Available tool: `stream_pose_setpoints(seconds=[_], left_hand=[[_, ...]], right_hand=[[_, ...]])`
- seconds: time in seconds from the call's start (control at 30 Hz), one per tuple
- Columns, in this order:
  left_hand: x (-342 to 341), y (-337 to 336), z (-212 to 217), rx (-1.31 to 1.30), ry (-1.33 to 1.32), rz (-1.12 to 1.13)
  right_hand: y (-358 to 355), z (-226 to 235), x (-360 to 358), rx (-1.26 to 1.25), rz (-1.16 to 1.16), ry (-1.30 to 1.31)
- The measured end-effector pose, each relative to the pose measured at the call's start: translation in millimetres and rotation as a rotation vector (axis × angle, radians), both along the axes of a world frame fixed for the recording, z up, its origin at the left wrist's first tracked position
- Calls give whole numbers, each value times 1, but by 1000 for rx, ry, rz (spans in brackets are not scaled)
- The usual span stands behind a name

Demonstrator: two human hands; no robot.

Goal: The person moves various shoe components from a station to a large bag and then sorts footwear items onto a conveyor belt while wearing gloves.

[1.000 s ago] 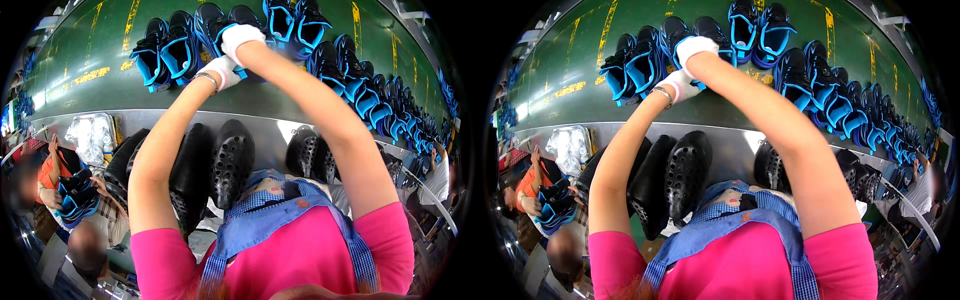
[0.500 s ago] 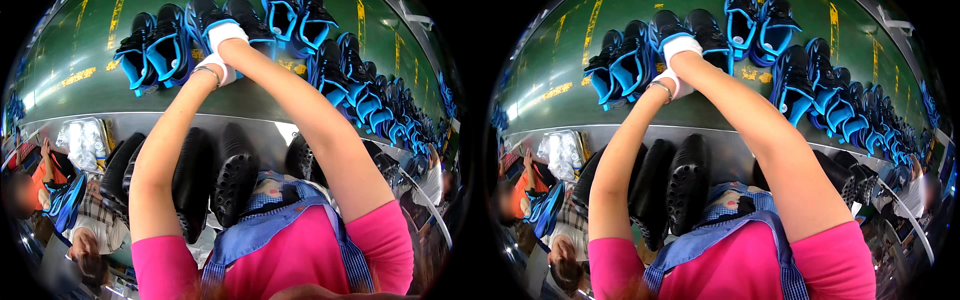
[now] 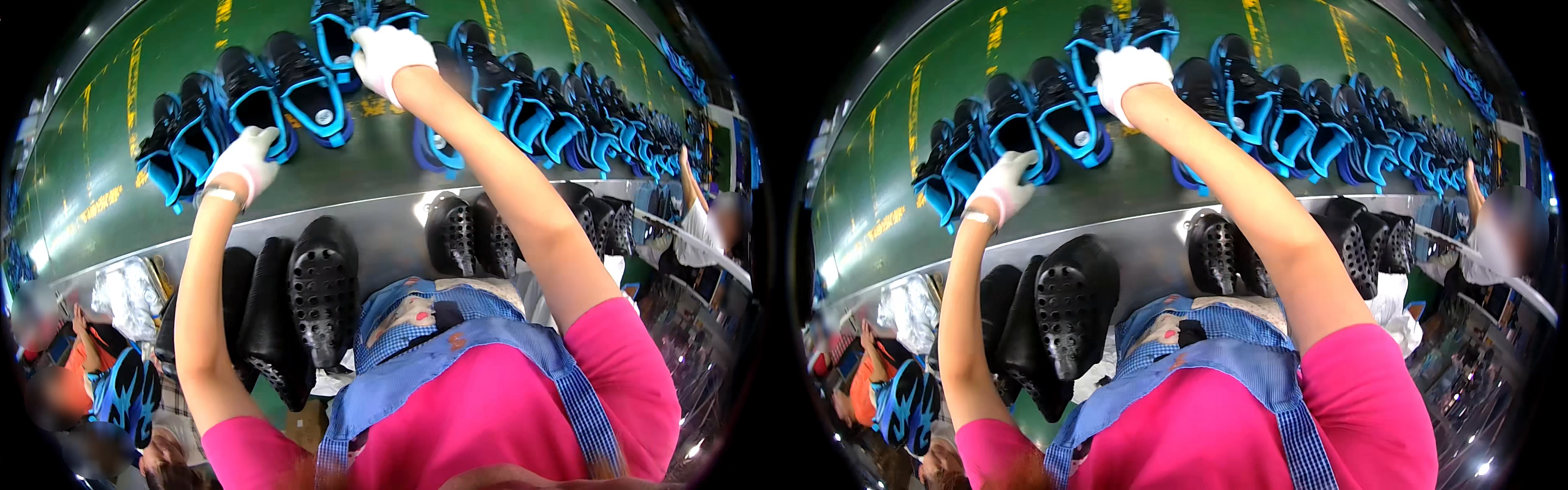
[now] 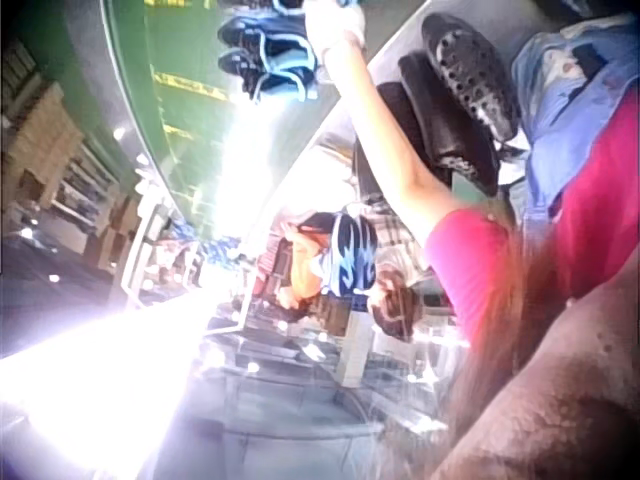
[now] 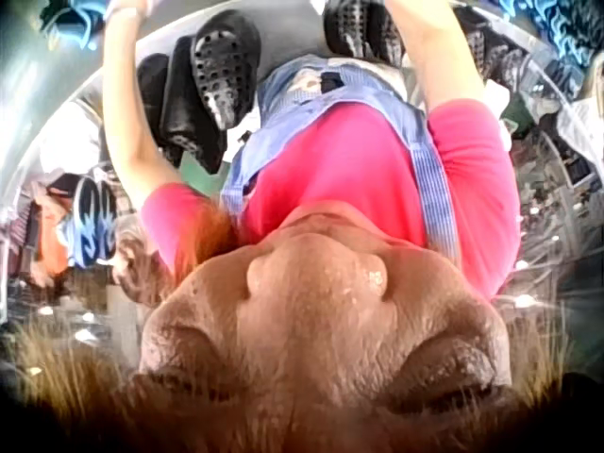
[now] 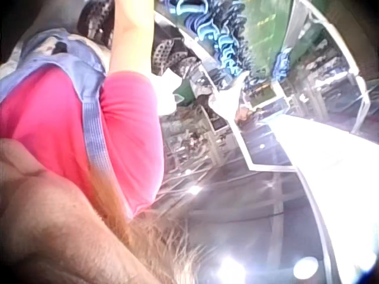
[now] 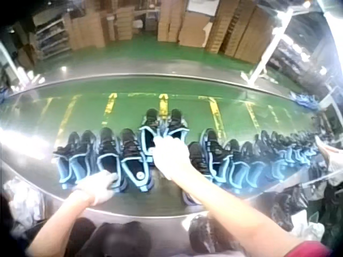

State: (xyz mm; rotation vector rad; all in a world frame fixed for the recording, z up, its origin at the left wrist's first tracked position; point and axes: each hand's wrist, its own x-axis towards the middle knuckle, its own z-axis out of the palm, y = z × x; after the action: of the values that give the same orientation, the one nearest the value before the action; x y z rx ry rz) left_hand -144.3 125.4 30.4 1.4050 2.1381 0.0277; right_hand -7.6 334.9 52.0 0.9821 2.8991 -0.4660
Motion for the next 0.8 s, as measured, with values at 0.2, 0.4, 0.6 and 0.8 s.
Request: stream_pose_setpoints(seconds=[0.2,0.4,0.6,0.8], left_hand=[[51,37,-3,111,-195,75],[53,57,-42,-301,16,34],[57,79,-45,-208,33,-45],[74,84,-66,-453,-62,-54]], right_hand=[[8,-61,-6,-80,127,-322],[-5,-64,46,-211,248,-223],[13,-36,90,-258,211,-307],[15,-50,93,-214,199,-305]])
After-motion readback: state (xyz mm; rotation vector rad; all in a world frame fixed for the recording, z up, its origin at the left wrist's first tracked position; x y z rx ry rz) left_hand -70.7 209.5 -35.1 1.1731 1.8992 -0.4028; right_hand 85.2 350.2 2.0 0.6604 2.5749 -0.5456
